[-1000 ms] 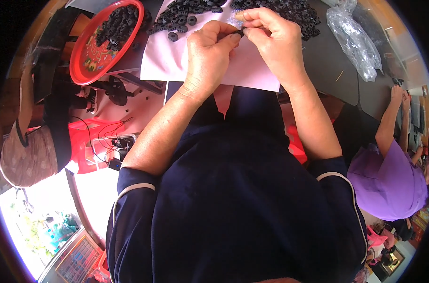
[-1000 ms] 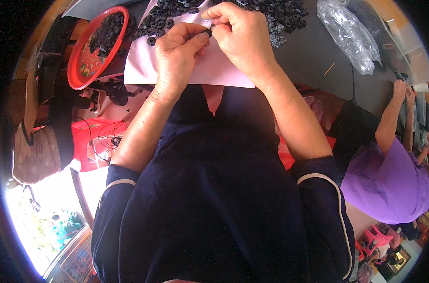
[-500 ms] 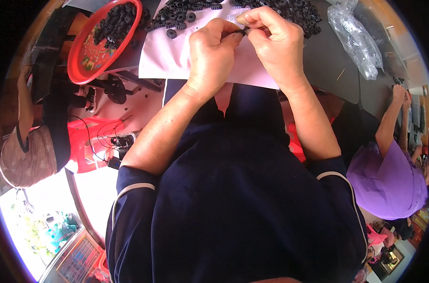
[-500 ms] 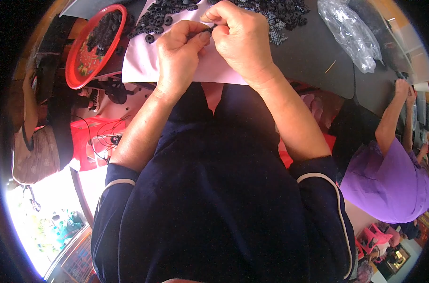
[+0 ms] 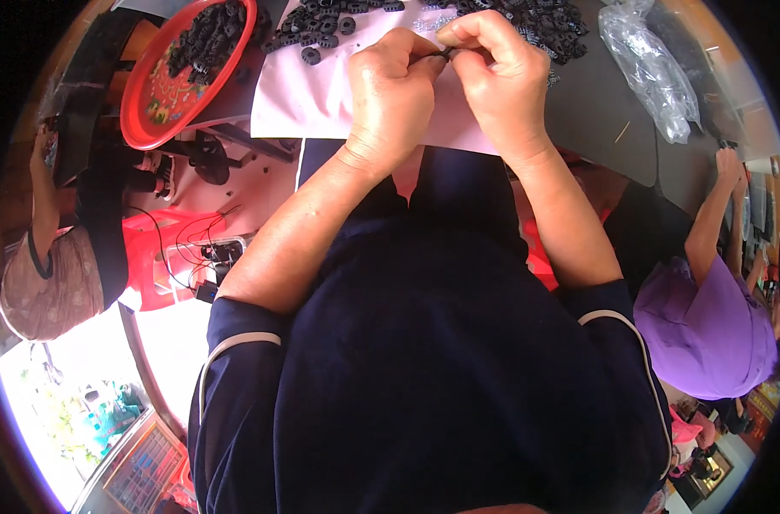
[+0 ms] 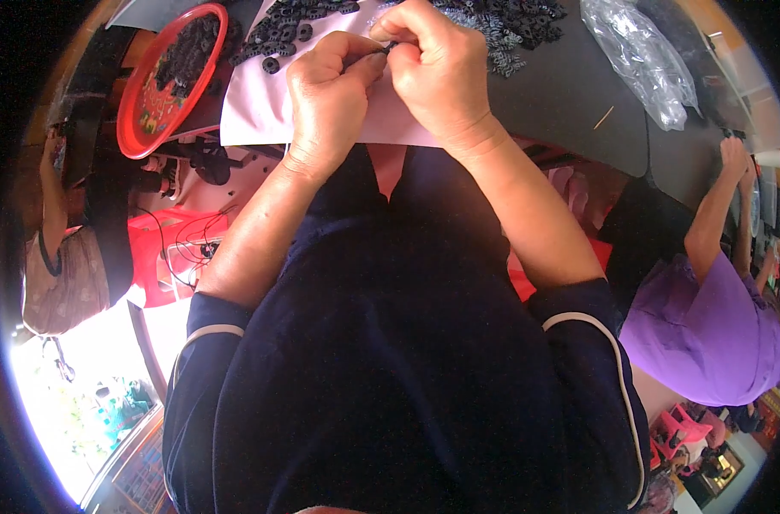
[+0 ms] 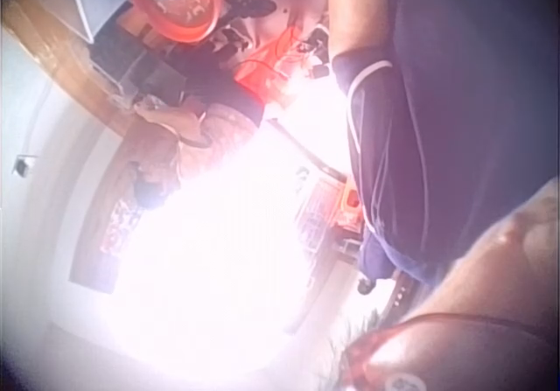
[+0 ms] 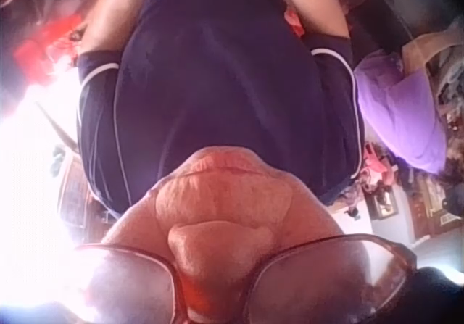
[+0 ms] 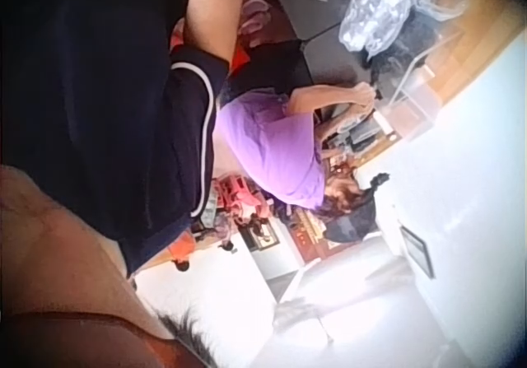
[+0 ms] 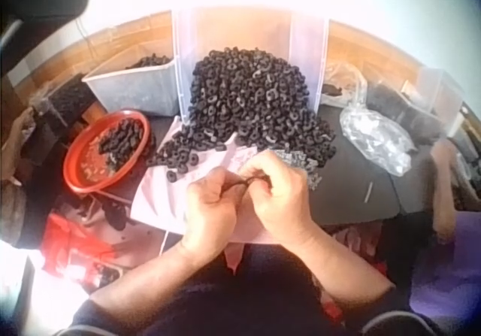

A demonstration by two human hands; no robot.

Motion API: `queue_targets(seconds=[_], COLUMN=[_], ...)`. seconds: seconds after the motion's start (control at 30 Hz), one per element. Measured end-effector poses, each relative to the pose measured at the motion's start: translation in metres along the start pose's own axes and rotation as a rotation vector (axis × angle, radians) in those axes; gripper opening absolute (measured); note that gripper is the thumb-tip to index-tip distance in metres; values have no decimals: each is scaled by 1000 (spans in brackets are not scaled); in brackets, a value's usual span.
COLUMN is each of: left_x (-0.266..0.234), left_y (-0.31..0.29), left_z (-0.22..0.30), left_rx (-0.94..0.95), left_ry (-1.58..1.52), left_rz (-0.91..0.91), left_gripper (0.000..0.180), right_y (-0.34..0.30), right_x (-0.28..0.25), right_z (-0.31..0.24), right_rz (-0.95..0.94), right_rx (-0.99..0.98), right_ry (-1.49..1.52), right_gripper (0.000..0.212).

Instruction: The person assembles small parts by hand, repeatedly picking up small pins and inserting them into black plastic components over the table.

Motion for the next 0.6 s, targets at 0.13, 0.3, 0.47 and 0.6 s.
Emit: queue_targets(seconds=[0.13, 0.3, 0.47, 0.6], left_x=[1, 1, 0, -3], left_y=[-1, -1, -2, -4], left_z=[-1, 13, 7, 10], left_rx=[5, 130, 73, 92], left_ry=[42, 147, 21, 63], left_rz=[-17, 52, 25, 37], left_gripper=[11, 4, 4, 4], right_y=[4, -1, -7, -3], right_x=[-4, -2, -1, 6], right_z=[-9, -33, 13, 12], right_rz=[1, 38, 38, 32], right_rx=[29, -167, 67, 48], right_ry=[40, -196, 100, 50], right_gripper=[16, 20, 19, 18])
Point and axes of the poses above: each hand's wrist, its own y-axis towards the middle knuckle, its own x-axis out of the palm, z = x × y, the point moved 10 cm from there along y, towards the middle knuckle, and after that the axes turned 10 degrees about -z, right-handed, at the moved point
